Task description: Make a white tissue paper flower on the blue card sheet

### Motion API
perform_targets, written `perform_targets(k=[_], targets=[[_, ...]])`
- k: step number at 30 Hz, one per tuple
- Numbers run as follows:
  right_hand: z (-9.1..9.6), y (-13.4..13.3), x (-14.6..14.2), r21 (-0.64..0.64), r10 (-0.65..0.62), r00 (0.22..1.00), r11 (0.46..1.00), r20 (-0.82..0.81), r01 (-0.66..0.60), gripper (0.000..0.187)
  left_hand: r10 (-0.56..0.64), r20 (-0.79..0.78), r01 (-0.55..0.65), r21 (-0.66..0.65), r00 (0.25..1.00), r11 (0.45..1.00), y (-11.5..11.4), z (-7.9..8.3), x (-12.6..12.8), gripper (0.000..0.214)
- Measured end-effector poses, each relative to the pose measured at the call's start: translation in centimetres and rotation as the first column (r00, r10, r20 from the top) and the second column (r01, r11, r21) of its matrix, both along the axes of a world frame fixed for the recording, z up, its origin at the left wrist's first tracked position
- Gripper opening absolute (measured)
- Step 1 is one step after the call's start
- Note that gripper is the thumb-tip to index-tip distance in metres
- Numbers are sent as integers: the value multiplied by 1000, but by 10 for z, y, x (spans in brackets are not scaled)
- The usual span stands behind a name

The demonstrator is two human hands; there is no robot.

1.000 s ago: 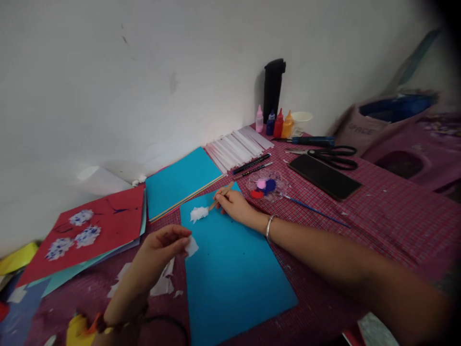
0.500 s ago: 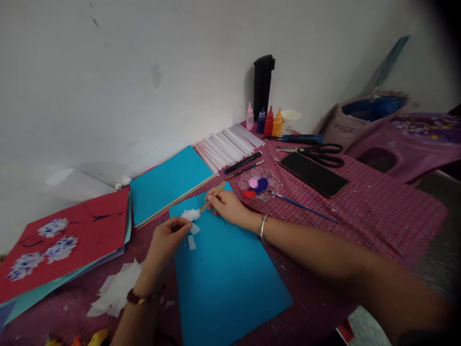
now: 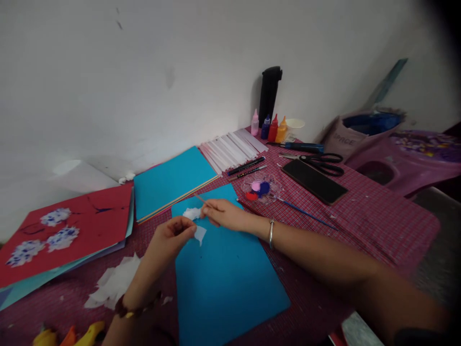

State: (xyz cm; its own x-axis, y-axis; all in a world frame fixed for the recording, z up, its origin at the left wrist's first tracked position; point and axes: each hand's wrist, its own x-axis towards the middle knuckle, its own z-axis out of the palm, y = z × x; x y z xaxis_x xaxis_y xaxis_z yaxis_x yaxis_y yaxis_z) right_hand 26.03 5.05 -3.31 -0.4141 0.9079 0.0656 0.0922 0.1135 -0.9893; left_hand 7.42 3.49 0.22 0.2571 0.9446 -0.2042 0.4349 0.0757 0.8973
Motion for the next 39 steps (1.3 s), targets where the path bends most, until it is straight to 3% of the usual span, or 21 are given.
perform_targets(k=[3,5,9,12,14,18,20,22,23,25,27,28,31,35,37,39], targets=[[2,-4,-8,17,123,992,992,17,-124,10,7,48,-8,15,999,1000,-1,5,0,21],[1,-5,-12,-35,139,990,990,-7,-139,13,32,88,-35,25,996,999,0,4,0,23],[3,-2,-11,-184,-22,992,983,-122,-1,13,126,288,-118,-46,949,992,0,-1,3,38],[5,0,-8,-216,-67,984,976,-165,31,12,81,407,2,-199,910,980,0,-5,7,45],[4,1,-7,-207,-66,983,978,-173,30,13,24,425,71,-205,905,976,0,-8,8,41],[2,4,-6,-166,-113,984,982,-134,90,16,-151,335,208,-140,930,968,-1,-9,3,23],[1,6,-4,-160,-116,987,982,-109,98,16,-319,193,349,-151,928,925,-4,-6,-3,22],[0,6,-3,-139,-89,993,987,-79,77,17,-396,-46,389,-119,917,914,-8,-2,-7,27],[-1,6,-3,-118,-62,996,992,-62,54,17,-358,-174,353,-62,917,934,-8,-1,-8,28],[-3,2,-5,-71,1,1000,997,-19,-3,16,-169,-339,218,113,926,969,-7,0,-8,34],[-3,-3,-8,-26,56,997,998,50,-55,15,-11,-332,99,251,943,963,-2,-1,-4,34],[-3,-5,-10,-9,81,993,997,87,-80,14,6,-288,75,271,957,960,0,-1,-2,31],[1,-5,-9,23,71,991,997,110,-74,14,-23,-114,46,204,993,978,7,4,-4,24],[4,13,8,13,-198,977,980,-83,199,38,216,109,-226,93,970,970,17,18,-29,25],[1,22,17,-11,-270,956,963,-118,271,47,288,179,-290,-18,941,957,22,21,-42,30],[-4,26,22,-37,-266,957,964,-112,264,50,302,207,-287,-103,930,952,25,19,-49,35]])
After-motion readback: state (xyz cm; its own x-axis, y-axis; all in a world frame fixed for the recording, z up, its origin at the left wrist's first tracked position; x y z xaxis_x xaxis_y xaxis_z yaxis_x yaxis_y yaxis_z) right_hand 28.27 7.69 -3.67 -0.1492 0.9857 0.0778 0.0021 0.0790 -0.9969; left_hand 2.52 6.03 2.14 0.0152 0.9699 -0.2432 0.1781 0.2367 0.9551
